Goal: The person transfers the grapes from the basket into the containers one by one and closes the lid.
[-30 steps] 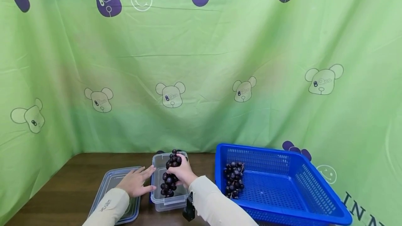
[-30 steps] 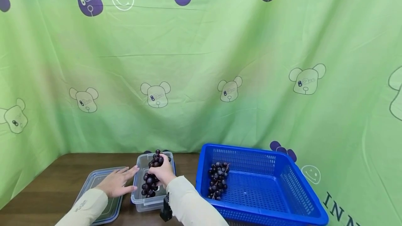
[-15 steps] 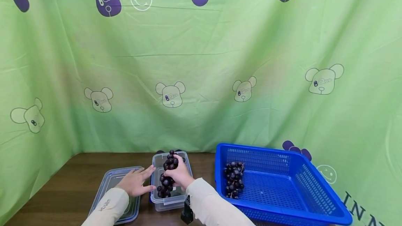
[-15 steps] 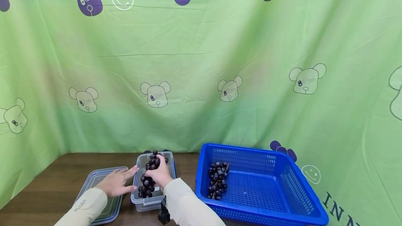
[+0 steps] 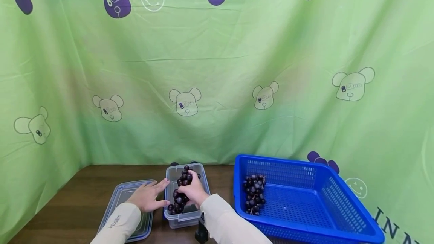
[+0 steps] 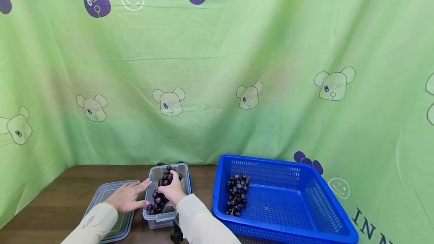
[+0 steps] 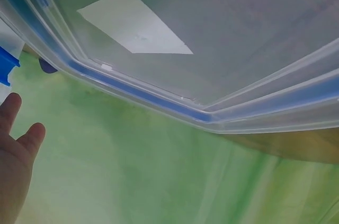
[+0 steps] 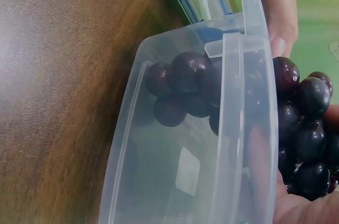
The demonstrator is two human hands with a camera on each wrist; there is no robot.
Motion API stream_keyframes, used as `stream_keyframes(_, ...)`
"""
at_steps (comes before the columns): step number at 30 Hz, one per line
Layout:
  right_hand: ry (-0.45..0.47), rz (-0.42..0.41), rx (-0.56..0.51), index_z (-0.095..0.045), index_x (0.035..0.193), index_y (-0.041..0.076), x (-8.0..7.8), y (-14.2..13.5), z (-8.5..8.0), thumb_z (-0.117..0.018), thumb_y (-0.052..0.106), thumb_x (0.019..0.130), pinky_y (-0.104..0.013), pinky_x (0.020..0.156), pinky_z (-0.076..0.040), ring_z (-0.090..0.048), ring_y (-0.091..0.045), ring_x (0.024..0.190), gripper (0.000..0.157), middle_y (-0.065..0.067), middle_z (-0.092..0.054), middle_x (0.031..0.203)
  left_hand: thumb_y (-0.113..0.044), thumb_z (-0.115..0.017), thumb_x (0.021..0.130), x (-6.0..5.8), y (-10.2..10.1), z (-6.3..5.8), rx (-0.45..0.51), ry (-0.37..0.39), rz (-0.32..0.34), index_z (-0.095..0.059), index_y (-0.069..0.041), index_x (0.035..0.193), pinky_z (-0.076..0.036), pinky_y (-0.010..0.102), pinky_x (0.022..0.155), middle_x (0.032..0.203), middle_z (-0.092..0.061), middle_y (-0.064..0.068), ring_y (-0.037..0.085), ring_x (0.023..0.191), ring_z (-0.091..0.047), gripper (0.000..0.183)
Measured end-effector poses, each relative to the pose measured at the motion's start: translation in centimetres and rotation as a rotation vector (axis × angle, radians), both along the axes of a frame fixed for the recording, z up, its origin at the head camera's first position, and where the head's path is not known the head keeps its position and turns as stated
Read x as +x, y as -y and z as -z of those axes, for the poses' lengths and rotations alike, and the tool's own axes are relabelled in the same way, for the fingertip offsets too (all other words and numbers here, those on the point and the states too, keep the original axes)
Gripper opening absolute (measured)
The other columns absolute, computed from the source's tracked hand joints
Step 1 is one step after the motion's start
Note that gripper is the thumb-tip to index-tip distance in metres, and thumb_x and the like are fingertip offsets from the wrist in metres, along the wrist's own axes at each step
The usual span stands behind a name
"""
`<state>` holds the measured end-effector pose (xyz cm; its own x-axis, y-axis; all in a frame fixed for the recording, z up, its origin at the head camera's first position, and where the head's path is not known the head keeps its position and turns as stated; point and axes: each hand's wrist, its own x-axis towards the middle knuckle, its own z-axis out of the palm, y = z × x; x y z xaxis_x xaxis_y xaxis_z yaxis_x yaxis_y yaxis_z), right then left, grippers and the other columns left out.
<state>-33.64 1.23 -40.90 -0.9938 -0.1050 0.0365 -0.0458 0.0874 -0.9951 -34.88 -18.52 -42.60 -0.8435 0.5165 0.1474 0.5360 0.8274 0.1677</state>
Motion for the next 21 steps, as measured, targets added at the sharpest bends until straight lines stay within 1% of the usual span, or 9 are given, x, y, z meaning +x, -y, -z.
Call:
stream_keyframes(4,0.009,0.002,0.012,-0.031,0.143,0.002,-0.19,0.03,-0.08,-0.060,-0.004,0.072,-0.057,0.063,-0.055,-0.058,-0.050,0.095,0.076,-0.032,-0.045,0.123,-0.053,-0.052,0.089,-0.12,0.03,0.13,0.000,0.001,-0.011,-0.045,-0.004,0.142,-0.029,0.065,0.102,0.145,-0.045,0.013,0.048,0.124,-0.045,0.073)
stream_keyframes(11,-0.028,0.061,0.064,-0.037,0.143,0.001,-0.52,0.05,0.09,-0.062,-0.006,0.070,-0.052,0.058,-0.056,-0.060,-0.048,0.091,0.078,-0.036,-0.046,0.124,-0.055,-0.051,0.089,-0.19,-0.10,0.02,0.001,0.015,-0.023,-0.044,-0.006,0.143,-0.028,0.065,0.103,0.146,-0.044,0.011,0.048,0.124,-0.045,0.074)
stream_keyframes(16,-0.008,0.055,0.087,-0.042,0.140,-0.001,-0.53,0.07,0.48,-0.062,-0.006,0.072,-0.051,0.058,-0.057,-0.061,-0.046,0.091,0.071,-0.035,-0.048,0.124,-0.056,-0.051,0.089,-0.18,-0.02,-0.06,-0.004,0.012,-0.018,-0.044,-0.005,0.143,-0.029,0.066,0.102,0.145,-0.044,0.012,0.049,0.123,-0.046,0.075)
stream_keyframes(21,-0.022,0.043,0.107,-0.049,0.134,-0.003,-0.25,0.24,0.61,-0.062,-0.005,0.073,-0.048,0.056,-0.057,-0.063,-0.040,0.087,0.062,-0.032,-0.051,0.121,-0.055,-0.051,0.088,-0.29,0.03,0.09,-0.005,0.012,-0.024,-0.044,-0.006,0.143,-0.029,0.065,0.102,0.146,-0.044,0.011,0.048,0.124,-0.045,0.074)
